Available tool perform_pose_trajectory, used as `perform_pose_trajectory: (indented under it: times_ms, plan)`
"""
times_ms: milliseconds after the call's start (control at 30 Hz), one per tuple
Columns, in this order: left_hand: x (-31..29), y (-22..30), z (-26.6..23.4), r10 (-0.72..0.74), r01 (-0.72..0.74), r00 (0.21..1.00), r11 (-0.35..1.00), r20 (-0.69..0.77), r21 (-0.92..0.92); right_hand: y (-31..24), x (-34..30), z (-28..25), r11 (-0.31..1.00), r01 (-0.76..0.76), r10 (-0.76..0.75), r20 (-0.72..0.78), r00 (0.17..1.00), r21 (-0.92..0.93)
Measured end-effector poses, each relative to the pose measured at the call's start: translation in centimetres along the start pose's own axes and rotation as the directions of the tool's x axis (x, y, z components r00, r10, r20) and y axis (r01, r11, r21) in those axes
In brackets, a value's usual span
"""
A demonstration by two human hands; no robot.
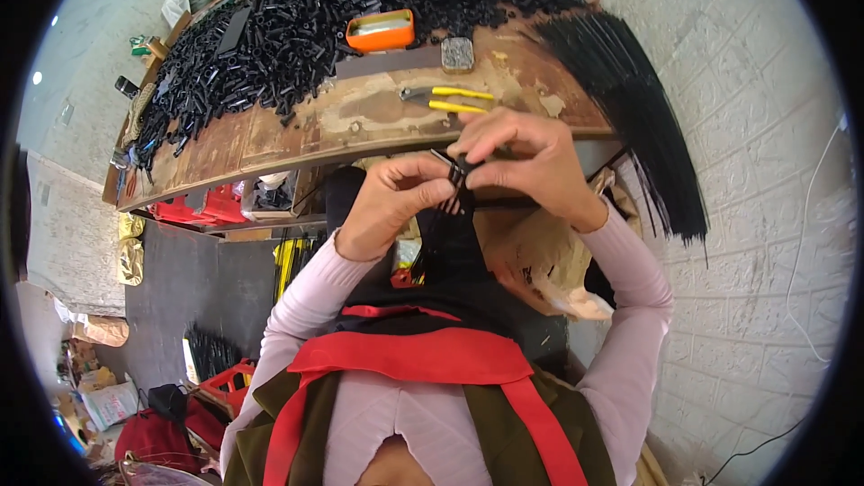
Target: Trimming and bundling black plastic tubes at a factory workbench using hand tools.
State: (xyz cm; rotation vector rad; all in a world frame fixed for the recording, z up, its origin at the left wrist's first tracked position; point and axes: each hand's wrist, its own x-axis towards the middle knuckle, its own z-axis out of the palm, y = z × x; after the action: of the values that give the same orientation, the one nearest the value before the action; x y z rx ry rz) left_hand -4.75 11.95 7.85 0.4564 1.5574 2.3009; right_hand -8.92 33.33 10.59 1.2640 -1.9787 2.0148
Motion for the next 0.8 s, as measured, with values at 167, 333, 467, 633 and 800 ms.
perform_pose_trajectory:
  times_ms: [167,333,467,633,800]
  plan:
    - [-0.5,-1.5,-1.8,-0.162,0.185,0.974,0.973,0.161,-0.138,1.5,-1.7,1.9,0.998,0.01,-0.009,-0.022,1.0,0.065]
    - [-2.3,-1.8,-1.5,0.075,-0.076,0.993,0.997,-0.087,-0.006,0.5,-1.3,4.8,0.979,-0.174,0.19,-0.177,0.966,0.106]
    - [-3.3,-0.6,-0.2,0.43,-0.253,0.857,0.83,-0.284,0.497,1.1,0.0,7.2,0.989,-0.127,0.101,-0.282,0.954,-0.076]
    - [-3.7,-0.6,-2.9,0.379,-0.18,0.857,0.855,-0.349,0.487,2.3,1.3,9.6,0.945,-0.067,-0.009,-0.232,0.973,-0.319]
    - [-5.3,0.0,-5.9,0.34,-0.22,0.874,0.914,-0.347,0.341,2.0,3.3,13.4,0.965,-0.035,0.139,-0.396,0.908,0.259]
